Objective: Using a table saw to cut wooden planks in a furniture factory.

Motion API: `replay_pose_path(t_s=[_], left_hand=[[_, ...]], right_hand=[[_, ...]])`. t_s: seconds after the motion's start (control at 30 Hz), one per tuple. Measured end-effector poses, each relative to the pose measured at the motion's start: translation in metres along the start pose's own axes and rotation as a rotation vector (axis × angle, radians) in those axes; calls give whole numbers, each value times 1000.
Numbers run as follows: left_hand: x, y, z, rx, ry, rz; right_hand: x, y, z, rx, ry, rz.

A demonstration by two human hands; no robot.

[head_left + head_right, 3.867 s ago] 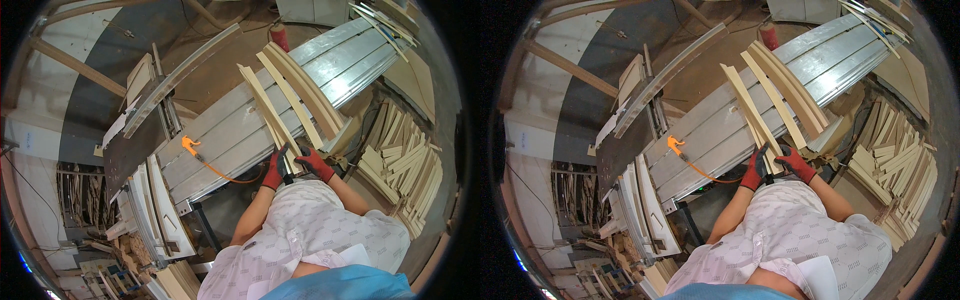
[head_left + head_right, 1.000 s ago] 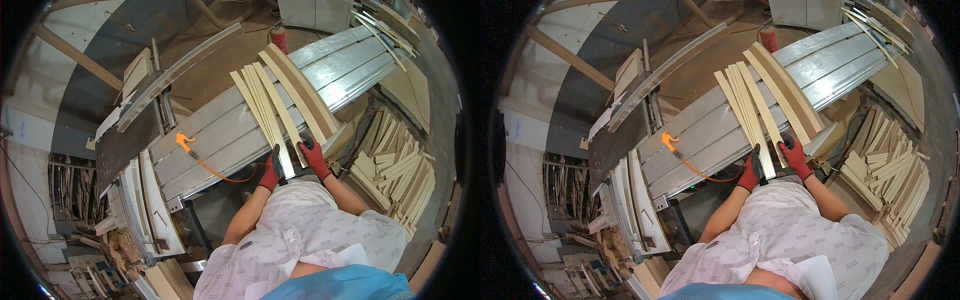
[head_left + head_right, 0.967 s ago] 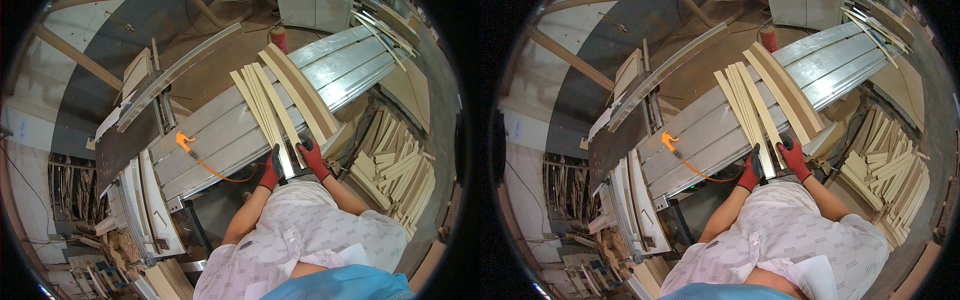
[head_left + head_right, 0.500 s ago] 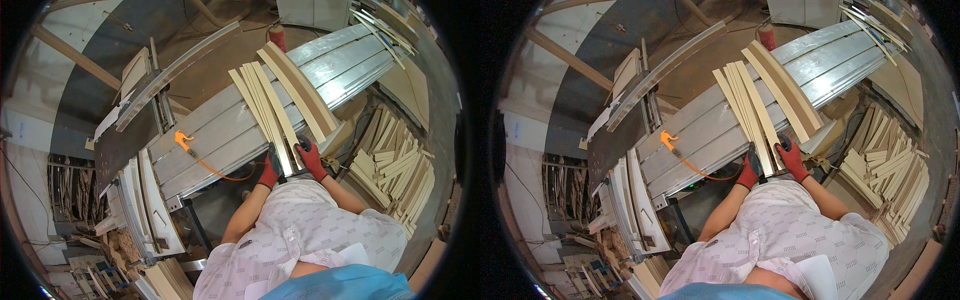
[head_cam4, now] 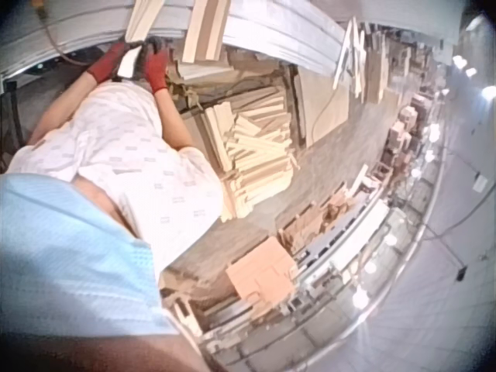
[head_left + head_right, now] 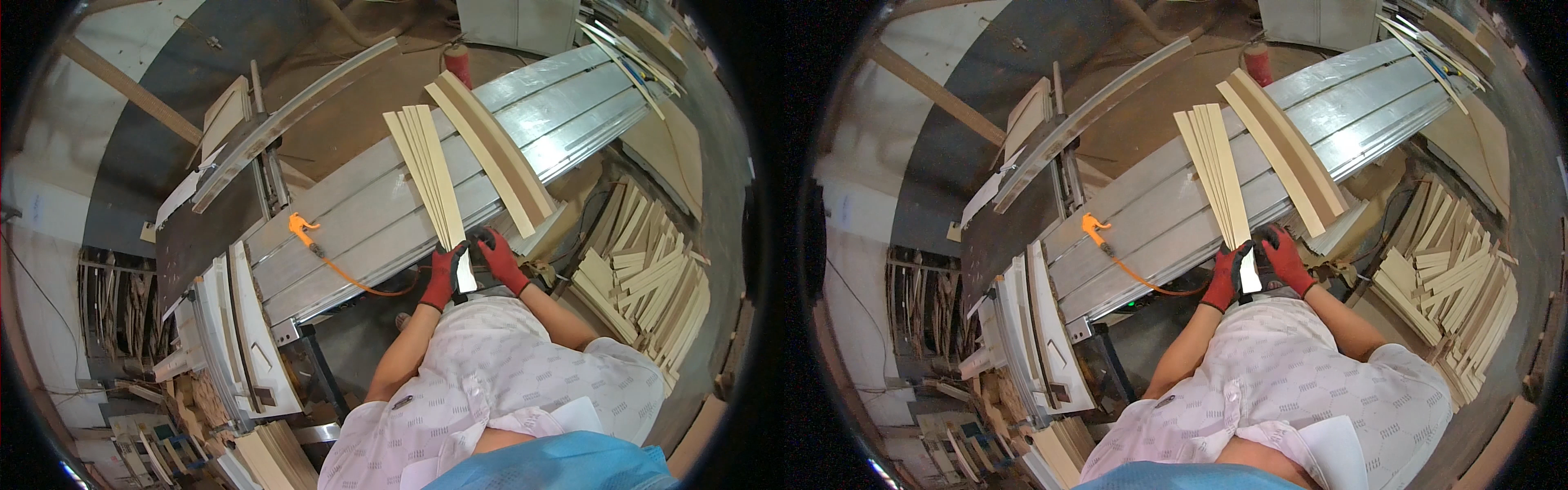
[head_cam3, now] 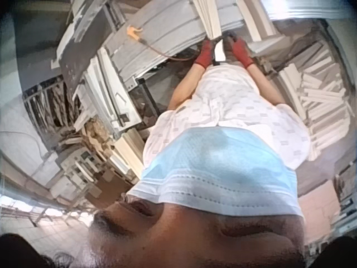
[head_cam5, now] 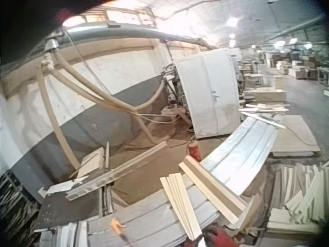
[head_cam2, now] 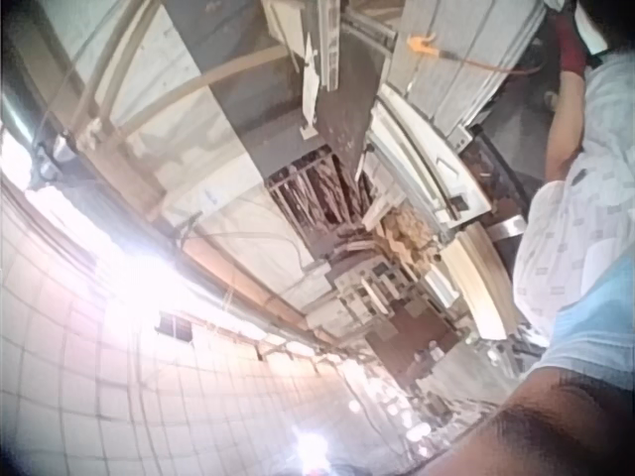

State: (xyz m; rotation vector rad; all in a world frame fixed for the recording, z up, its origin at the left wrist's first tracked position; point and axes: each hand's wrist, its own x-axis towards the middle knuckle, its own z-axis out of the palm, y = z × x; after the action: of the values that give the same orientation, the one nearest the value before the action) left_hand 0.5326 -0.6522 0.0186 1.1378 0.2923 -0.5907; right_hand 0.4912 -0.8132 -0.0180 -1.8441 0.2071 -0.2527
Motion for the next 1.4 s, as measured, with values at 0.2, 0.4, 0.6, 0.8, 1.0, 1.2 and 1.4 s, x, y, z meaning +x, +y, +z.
replay_pose_path(t_s=[0.2,0.4,0.6,0.8,1.0,1.2,1.4], left_hand=[[-51,46,-38,370,101,324],[-147,107,-53,427,145,373],[-205,127,-83,452,301,306],[-229,122,-142,387,365,366],[-270,140,-204,326,477,282],[-321,169,-262,775,692,561],[-333,162,-359,742,859,791]], right_hand=[[81,-129,25,733,-141,268],[118,-231,52,681,-172,200],[111,-280,107,784,-311,72],[91,-301,172,837,-460,114],[60,-347,251,827,-551,126],[33,-372,352,1149,-714,157],[-6,-480,424,961,-840,-175]])
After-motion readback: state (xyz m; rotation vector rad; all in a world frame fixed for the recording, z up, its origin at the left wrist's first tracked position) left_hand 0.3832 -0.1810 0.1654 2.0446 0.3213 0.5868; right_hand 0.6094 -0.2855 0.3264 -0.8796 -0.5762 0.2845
